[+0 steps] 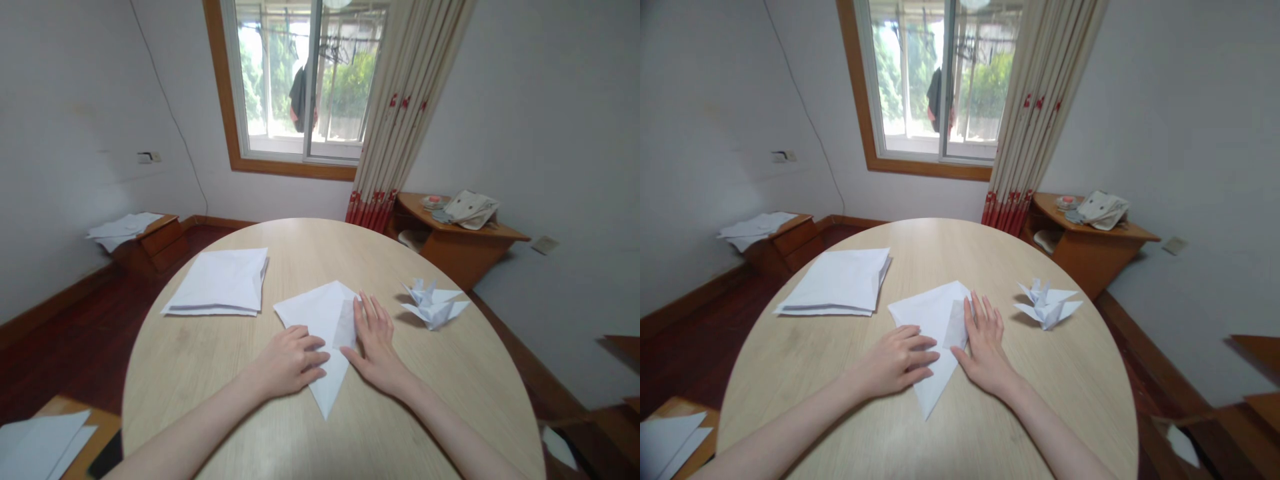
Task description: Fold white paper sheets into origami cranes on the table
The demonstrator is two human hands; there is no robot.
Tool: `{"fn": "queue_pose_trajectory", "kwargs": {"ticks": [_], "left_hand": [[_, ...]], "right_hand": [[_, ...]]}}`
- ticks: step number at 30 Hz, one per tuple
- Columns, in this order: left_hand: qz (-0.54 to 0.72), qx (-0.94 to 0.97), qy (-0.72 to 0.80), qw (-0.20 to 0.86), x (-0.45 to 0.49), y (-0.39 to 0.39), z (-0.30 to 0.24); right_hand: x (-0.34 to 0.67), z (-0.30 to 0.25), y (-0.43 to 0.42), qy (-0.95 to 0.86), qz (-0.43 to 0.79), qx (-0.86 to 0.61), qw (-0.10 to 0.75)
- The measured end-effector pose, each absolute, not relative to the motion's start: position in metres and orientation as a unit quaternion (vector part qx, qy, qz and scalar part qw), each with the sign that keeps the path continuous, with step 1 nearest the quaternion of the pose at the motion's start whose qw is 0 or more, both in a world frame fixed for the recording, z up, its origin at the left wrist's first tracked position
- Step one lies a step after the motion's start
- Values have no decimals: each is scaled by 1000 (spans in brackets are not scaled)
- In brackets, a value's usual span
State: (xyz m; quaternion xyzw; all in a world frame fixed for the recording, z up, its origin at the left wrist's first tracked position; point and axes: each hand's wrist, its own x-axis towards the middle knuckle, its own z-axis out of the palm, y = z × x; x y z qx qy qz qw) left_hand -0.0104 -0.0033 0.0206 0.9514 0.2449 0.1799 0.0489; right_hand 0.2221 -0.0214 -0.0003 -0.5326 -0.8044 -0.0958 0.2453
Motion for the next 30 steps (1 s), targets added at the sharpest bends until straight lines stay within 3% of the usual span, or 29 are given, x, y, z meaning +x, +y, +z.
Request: {"fn": "queue_pose_trajectory", "kwargs": {"ticks": [13,30], "left_hand": [[164,944,252,136,-9,-5,25],[153,951,238,122,-9,-4,24]], "right_hand": [[225,-5,-18,-800,-61,-542,248],[225,-7,-17,-799,-39,-547,247]]}}
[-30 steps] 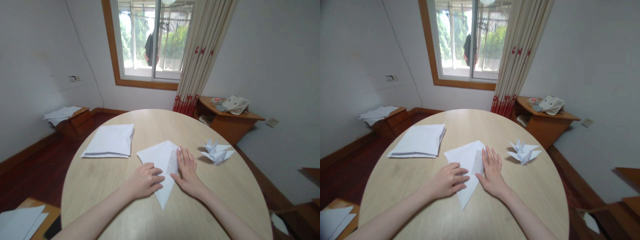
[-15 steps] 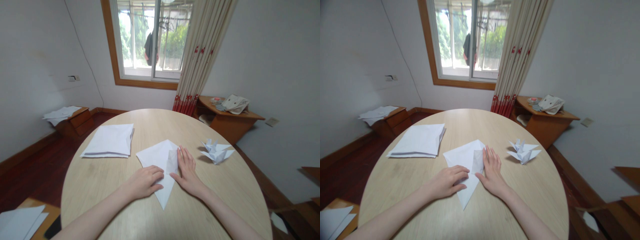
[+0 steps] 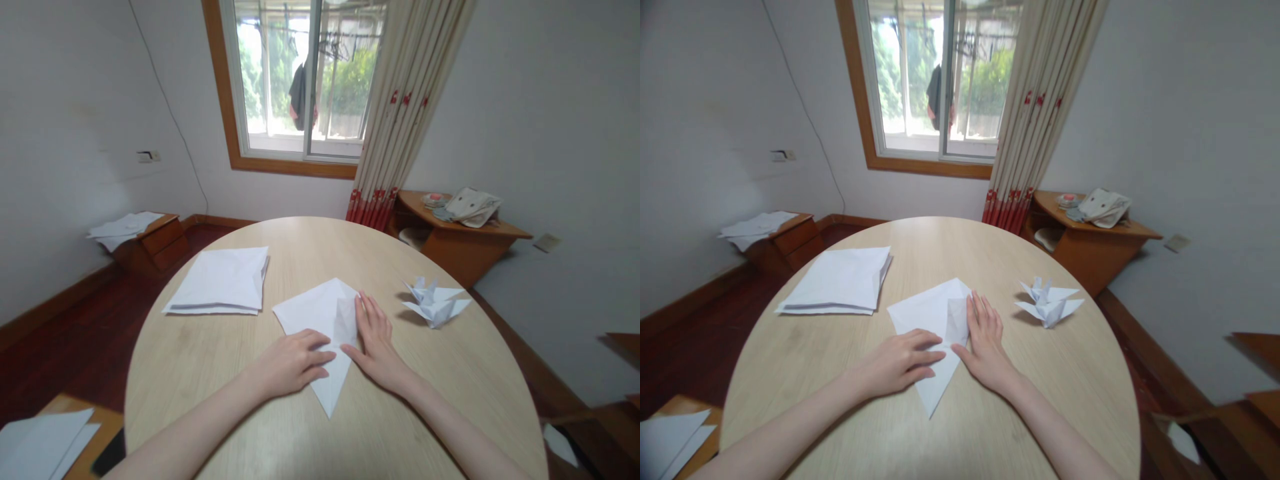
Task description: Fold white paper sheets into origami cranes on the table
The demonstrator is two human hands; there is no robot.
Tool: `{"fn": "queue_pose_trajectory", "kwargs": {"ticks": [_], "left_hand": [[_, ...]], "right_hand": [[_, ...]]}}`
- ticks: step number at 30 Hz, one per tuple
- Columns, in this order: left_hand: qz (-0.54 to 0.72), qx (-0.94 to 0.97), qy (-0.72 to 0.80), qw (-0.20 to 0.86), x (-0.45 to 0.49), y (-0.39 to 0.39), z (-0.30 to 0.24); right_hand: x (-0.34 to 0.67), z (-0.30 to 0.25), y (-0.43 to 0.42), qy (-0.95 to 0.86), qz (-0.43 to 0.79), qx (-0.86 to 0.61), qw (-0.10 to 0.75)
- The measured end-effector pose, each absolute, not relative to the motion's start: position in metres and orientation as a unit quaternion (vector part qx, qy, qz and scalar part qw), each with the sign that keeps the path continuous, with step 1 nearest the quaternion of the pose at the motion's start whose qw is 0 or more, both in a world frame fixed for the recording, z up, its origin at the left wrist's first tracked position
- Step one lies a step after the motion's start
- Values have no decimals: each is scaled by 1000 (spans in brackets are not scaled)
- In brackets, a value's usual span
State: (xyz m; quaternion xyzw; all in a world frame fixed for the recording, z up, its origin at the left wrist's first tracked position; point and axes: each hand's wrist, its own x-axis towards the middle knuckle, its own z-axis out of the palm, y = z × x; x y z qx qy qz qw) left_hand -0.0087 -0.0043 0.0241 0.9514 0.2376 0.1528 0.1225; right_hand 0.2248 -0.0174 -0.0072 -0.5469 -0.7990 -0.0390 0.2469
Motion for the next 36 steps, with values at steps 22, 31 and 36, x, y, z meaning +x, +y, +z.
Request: {"fn": "queue_pose_trajectory", "kwargs": {"ticks": [22,31,36], "left_hand": [[145,952,264,58,-8,-2,26],[143,943,295,58,-8,-2,21],[160,936,300,95,-8,-2,18]], "right_hand": [[229,-6,-14,-800,-30,-542,254],[235,10,-15,-800,25,-544,254],[232,17,-17,-812,14,-544,210]]}}
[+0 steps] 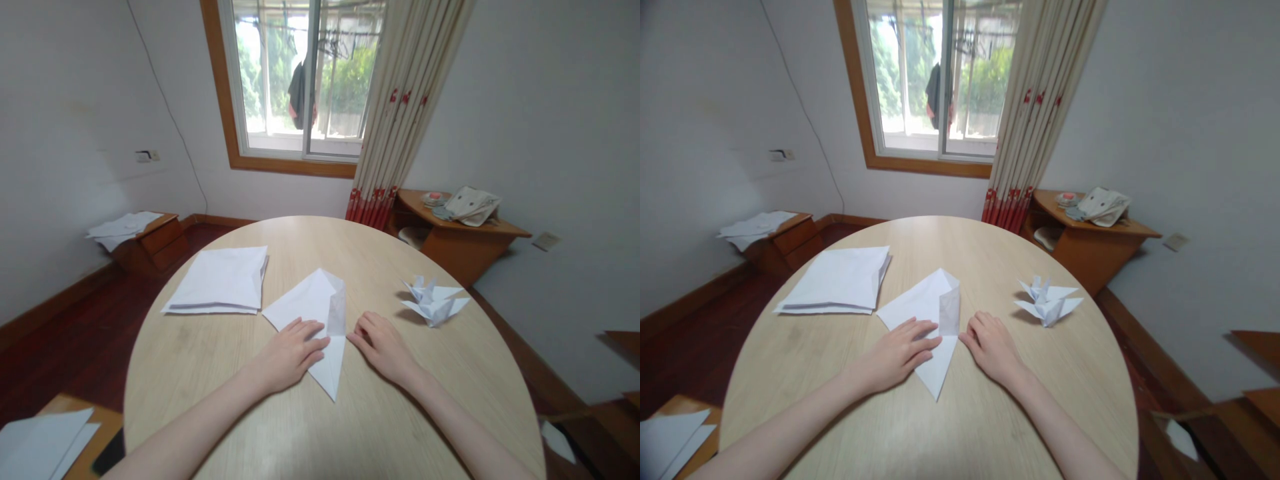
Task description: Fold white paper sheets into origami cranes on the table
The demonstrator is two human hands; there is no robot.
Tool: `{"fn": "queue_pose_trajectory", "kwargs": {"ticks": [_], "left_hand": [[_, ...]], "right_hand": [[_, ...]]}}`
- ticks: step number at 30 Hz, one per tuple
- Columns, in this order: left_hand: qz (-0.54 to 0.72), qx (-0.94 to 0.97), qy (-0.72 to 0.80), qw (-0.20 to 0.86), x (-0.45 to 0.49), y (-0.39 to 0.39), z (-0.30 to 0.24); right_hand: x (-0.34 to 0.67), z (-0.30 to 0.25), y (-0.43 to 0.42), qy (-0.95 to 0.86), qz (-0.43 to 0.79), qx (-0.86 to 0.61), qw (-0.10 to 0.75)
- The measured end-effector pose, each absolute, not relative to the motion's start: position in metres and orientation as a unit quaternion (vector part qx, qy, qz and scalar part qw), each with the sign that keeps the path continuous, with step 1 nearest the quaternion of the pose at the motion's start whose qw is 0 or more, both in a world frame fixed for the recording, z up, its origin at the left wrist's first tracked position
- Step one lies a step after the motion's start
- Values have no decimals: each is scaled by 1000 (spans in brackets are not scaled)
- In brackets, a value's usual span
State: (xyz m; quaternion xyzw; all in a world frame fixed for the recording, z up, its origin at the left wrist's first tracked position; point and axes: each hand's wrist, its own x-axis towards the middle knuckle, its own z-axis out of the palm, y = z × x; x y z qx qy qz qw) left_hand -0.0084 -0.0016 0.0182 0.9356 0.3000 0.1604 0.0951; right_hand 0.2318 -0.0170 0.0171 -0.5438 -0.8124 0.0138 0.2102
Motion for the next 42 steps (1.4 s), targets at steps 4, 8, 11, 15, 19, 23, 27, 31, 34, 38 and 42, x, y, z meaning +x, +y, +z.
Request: {"fn": "queue_pose_trajectory", "kwargs": {"ticks": [4,8,11,15,19,23,27,31,34,38,42], "left_hand": [[161,932,304,112,-9,0,17],[169,930,305,118,-9,0,17],[168,931,304,111,-9,-1,18],[163,933,301,106,-9,-1,20],[159,935,298,107,-9,-1,20],[168,935,292,106,-9,0,19],[170,936,291,100,-9,0,19],[171,937,288,99,-9,0,20],[168,936,291,102,-9,0,20],[161,937,292,103,-9,0,20],[155,938,293,103,-9,0,21]], "right_hand": [[232,16,-17,-817,1,-538,209],[230,15,-17,-822,-21,-524,221],[229,15,-18,-826,-45,-514,227],[227,13,-18,-830,-56,-510,221],[225,11,-17,-833,-45,-506,217],[224,10,-16,-838,-25,-497,224],[223,9,-17,-837,-3,-491,241],[219,12,-20,-826,53,-500,255],[217,14,-23,-823,88,-501,253],[214,17,-26,-831,100,-491,241],[212,17,-28,-843,105,-472,235]]}}
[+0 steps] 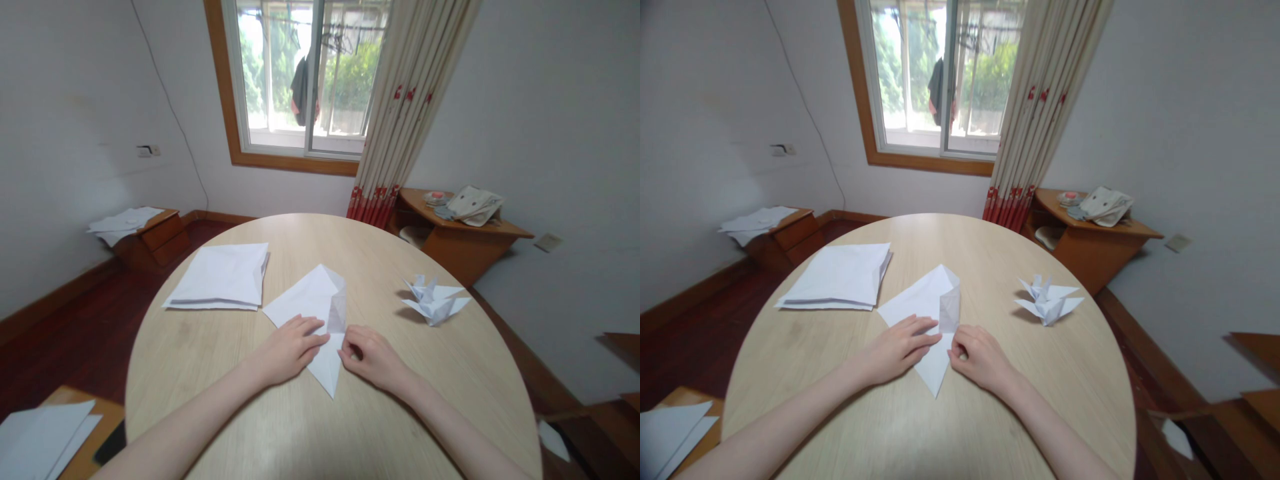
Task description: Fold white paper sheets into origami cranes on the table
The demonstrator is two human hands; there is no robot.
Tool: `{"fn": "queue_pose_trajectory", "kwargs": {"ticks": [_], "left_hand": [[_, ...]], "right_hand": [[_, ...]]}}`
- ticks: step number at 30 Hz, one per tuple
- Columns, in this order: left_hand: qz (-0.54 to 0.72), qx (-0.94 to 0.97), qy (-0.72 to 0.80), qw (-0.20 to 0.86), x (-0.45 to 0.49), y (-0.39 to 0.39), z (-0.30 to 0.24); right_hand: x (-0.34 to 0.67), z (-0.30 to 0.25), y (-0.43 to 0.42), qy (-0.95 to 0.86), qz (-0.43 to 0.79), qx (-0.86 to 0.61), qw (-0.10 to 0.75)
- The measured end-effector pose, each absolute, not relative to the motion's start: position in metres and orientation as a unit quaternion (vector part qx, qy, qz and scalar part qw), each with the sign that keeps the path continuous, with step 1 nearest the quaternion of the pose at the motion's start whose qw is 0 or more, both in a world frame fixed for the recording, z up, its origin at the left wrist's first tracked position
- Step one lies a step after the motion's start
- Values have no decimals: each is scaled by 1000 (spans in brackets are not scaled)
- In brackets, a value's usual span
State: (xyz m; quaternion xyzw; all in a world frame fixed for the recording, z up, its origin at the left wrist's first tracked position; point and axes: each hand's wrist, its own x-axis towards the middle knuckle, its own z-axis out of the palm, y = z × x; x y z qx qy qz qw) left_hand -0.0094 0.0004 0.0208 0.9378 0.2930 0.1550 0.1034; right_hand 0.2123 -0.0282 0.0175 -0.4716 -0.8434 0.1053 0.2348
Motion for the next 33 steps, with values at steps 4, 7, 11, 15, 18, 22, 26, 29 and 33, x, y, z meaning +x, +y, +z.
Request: {"fn": "queue_pose_trajectory", "kwargs": {"ticks": [4,7,11,15,18,22,26,29,33], "left_hand": [[153,939,293,99,-9,1,21],[154,940,288,95,-9,1,21],[162,941,283,93,-9,2,20],[166,939,283,99,-10,3,19],[174,939,280,100,-10,4,18],[177,938,279,105,-10,4,17],[165,936,288,116,-10,3,18],[162,935,292,119,-10,3,18],[165,937,286,117,-10,4,18]], "right_hand": [[210,18,-31,-849,119,-462,228],[208,18,-33,-857,129,-449,219],[206,18,-36,-870,143,-424,209],[204,16,-40,-878,145,-394,231],[202,16,-43,-881,150,-377,241],[200,17,-47,-886,161,-361,242],[198,18,-49,-891,168,-349,236],[197,19,-51,-894,179,-341,231],[197,19,-53,-895,192,-328,231]]}}
